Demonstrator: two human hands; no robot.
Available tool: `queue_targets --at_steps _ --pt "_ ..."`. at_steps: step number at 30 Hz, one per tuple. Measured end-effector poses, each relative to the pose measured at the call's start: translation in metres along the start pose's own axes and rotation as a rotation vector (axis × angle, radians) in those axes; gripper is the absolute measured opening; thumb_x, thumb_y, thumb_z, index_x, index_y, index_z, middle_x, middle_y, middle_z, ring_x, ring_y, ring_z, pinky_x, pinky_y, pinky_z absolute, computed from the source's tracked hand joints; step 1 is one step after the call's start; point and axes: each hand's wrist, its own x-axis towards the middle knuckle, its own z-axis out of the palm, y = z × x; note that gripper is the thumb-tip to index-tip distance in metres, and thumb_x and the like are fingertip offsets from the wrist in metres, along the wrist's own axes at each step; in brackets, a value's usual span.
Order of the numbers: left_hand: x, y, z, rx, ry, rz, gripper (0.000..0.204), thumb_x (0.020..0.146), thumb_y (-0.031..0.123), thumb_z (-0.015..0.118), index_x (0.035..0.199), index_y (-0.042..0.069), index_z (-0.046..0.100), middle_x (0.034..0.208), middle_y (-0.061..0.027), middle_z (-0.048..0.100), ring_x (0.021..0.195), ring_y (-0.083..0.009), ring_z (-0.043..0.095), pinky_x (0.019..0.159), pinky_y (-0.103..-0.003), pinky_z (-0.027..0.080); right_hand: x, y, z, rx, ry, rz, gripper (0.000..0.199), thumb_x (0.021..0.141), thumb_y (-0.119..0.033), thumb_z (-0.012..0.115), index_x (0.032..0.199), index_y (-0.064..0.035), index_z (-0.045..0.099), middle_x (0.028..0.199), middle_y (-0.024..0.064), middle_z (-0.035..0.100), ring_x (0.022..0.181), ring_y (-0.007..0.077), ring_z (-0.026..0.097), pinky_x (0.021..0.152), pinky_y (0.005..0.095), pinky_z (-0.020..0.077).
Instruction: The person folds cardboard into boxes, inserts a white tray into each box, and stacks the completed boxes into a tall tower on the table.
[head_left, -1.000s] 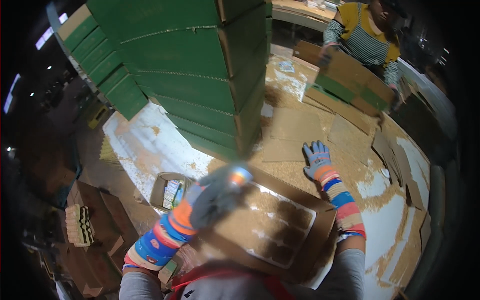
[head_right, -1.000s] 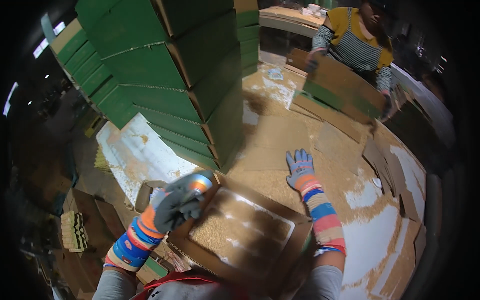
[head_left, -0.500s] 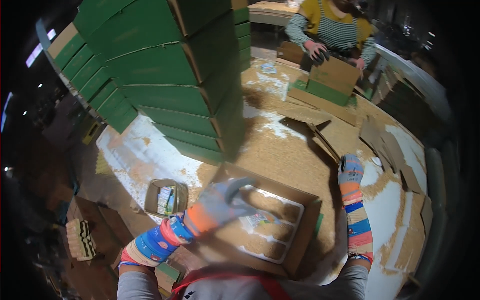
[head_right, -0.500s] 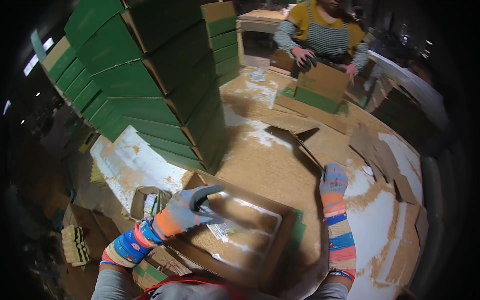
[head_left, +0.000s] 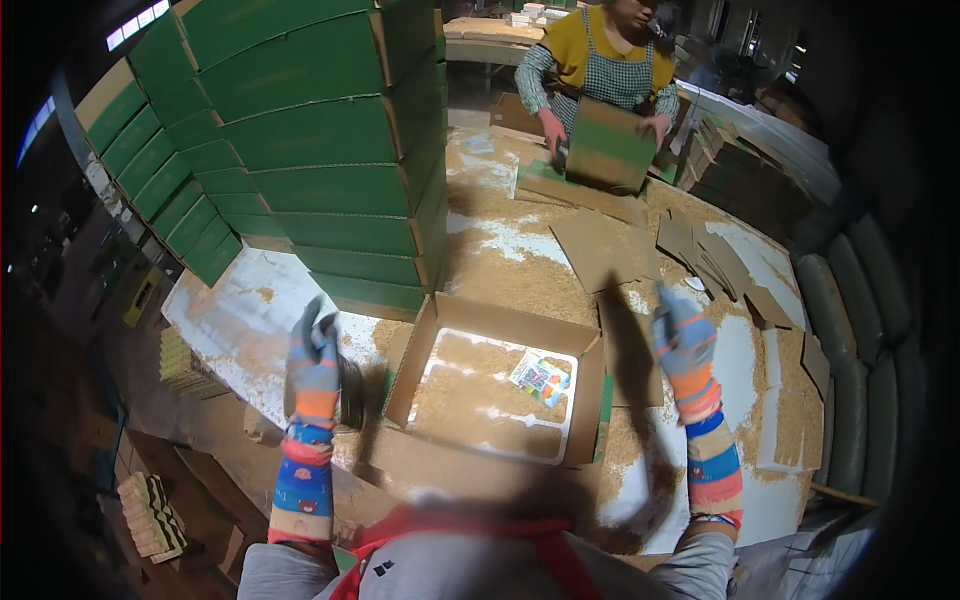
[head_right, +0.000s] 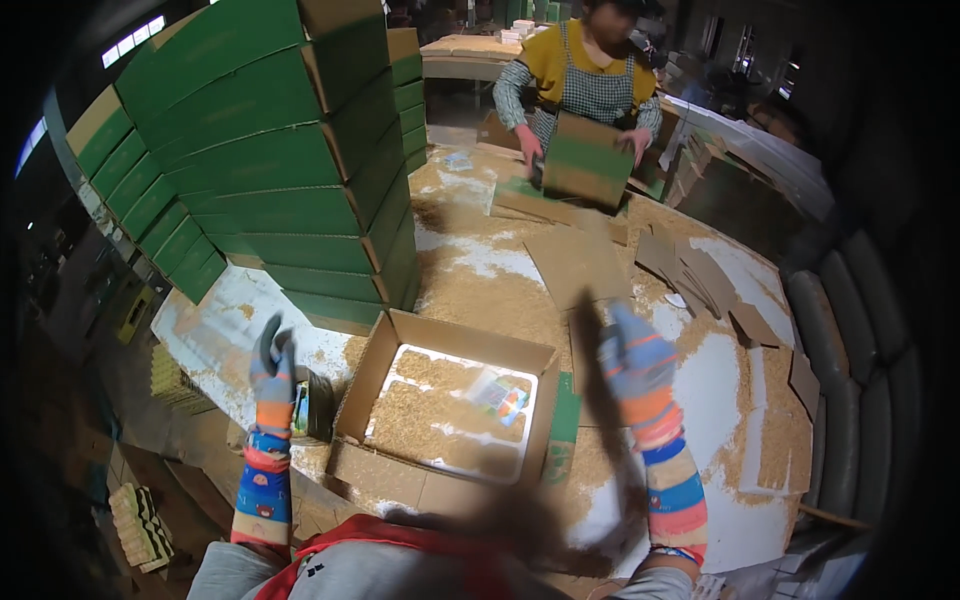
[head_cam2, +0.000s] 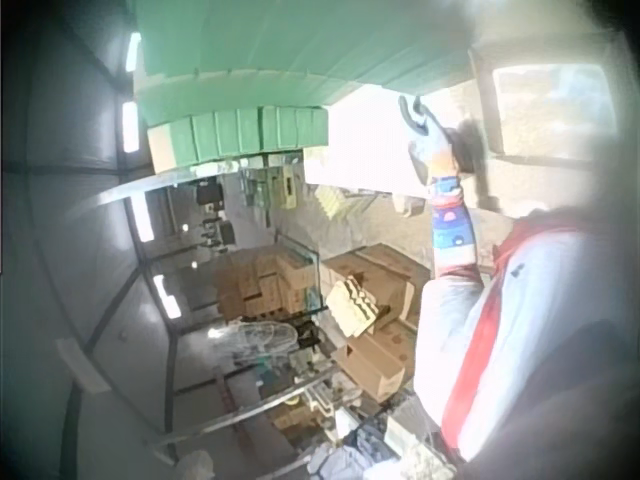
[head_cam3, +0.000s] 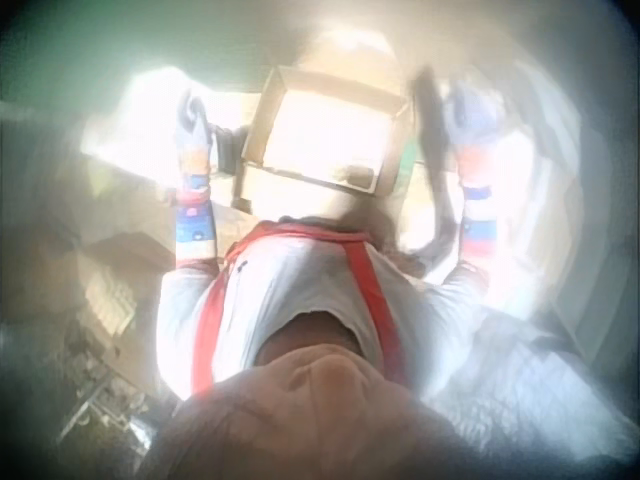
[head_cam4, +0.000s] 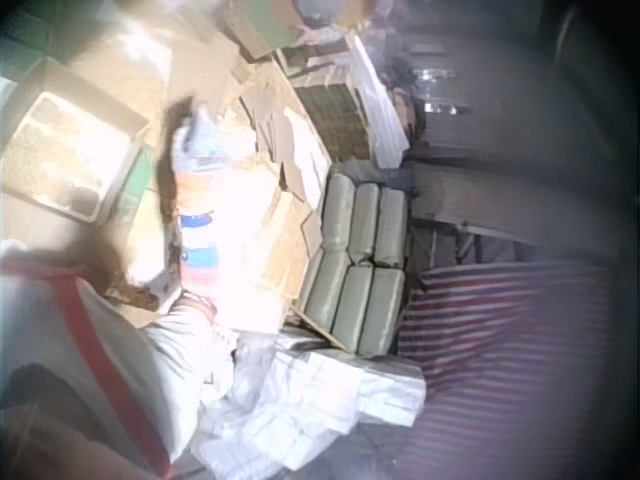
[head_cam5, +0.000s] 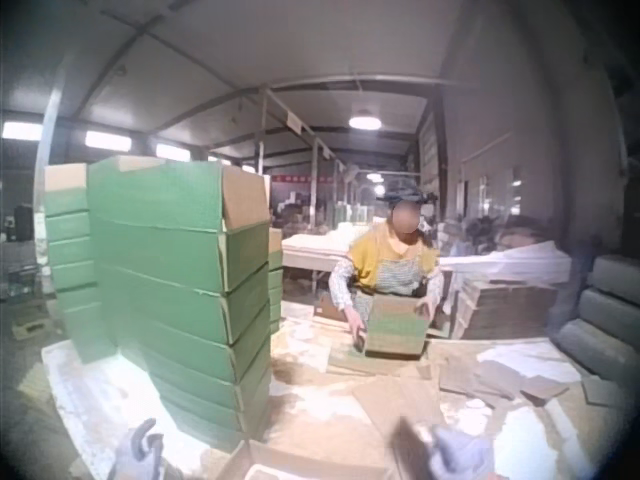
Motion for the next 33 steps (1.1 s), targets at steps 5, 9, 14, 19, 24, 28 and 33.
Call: queue_targets --at_steps 5,9,14,19,24,28,33 --pt "-0.048 -0.12 -0.105 1.159 -0.143 -0.122 0.07 0.071 0.029 0.07 0.133 0.009 0.043 0.128 -0.0209 0.045 0.118 -0.0386 0.041 0.103 -0.046 0.032 -0.008 -0.131 0.041 0.155 -1.066 -0.601 0.022 0.079 -0.01 0.052 0.098 0.0003 0.054 0.071 0.016 0.061 0.063 0.0337 0.062 0.051 0.0417 0.0504" --pt "-0.029 -0.011 -0.036 0.639 -0.061 0.284 0.067 0.071 0.008 0.066 0.134 0.008 0.042 0.133 -0.0196 0.04 0.123 -0.0367 0.038 0.105 -0.042 0.03 -0.074 -0.121 0.093 0.217 -1.368 -0.708 0.014 0.078 -0.014 0.055 0.088 -0.004 0.059 0.076 0.0152 0.064 0.065 0.0341 0.064 0.054 0.0402 0.0516" --pt "-0.038 -0.029 0.014 -0.403 -0.601 -0.374 0.054 0.092 0.019 0.054 0.139 0.004 0.034 0.138 -0.012 0.041 0.125 -0.0207 0.04 0.105 -0.032 0.031 -0.053 -0.109 0.064 0.561 -1.13 -0.342 0.029 0.082 -0.016 0.055 0.109 -0.0098 0.061 0.089 0.0157 0.064 0.079 0.035 0.062 0.076 0.0438 0.05" --pt "-0.034 -0.012 0.034 -1.224 -0.8 -1.057 0.051 0.094 0.038 0.047 0.134 0.007 0.042 0.12 -0.0096 0.056 0.11 -0.0223 0.054 0.1 -0.033 0.04 -0.057 -0.025 0.015 1.035 -0.428 0.676 0.04 0.09 -0.019 0.054 0.128 -0.0081 0.046 0.085 0.0052 0.055 0.071 0.0185 0.053 0.068 0.0322 0.0477" --pt "-0.048 -0.084 0.051 -0.414 -0.939 -0.252 0.052 0.088 0.025 0.06 0.132 0.003 0.043 0.119 -0.0088 0.056 0.115 -0.021 0.05 0.1 -0.031 0.039 -0.102 -0.029 0.006 1.51 -0.759 1.239 0.047 0.092 -0.018 0.053 0.135 -0.008 0.037 0.092 0.0021 0.052 0.08 0.0117 0.05 0.071 0.0274 0.0464" --pt "-0.053 -0.038 0.077 -0.164 -0.963 -0.549 0.072 0.074 0.025 0.076 0.132 0.003 0.041 0.121 -0.009 0.056 0.11 -0.0179 0.052 0.094 -0.03 0.042 -0.127 -0.03 0.052 1.458 -0.714 1.269 0.053 0.088 -0.02 0.061 0.134 -0.0056 0.039 0.109 0.006 0.058 0.097 0.0146 0.054 0.083 0.0296 0.0471" --pt "-0.053 -0.064 0.054 -0.1 -0.987 -0.555 0.094 0.075 0.025 0.076 0.145 0.007 0.016 0.135 -0.0133 0.041 0.123 -0.0202 0.04 0.101 -0.033 0.036 -0.117 -0.05 0.073 1.031 -0.722 0.84 0.078 0.075 -0.033 0.076 0.13 0.0078 0.039 0.127 0.0138 0.05 0.115 0.0261 0.047 0.098 0.0354 0.0375"
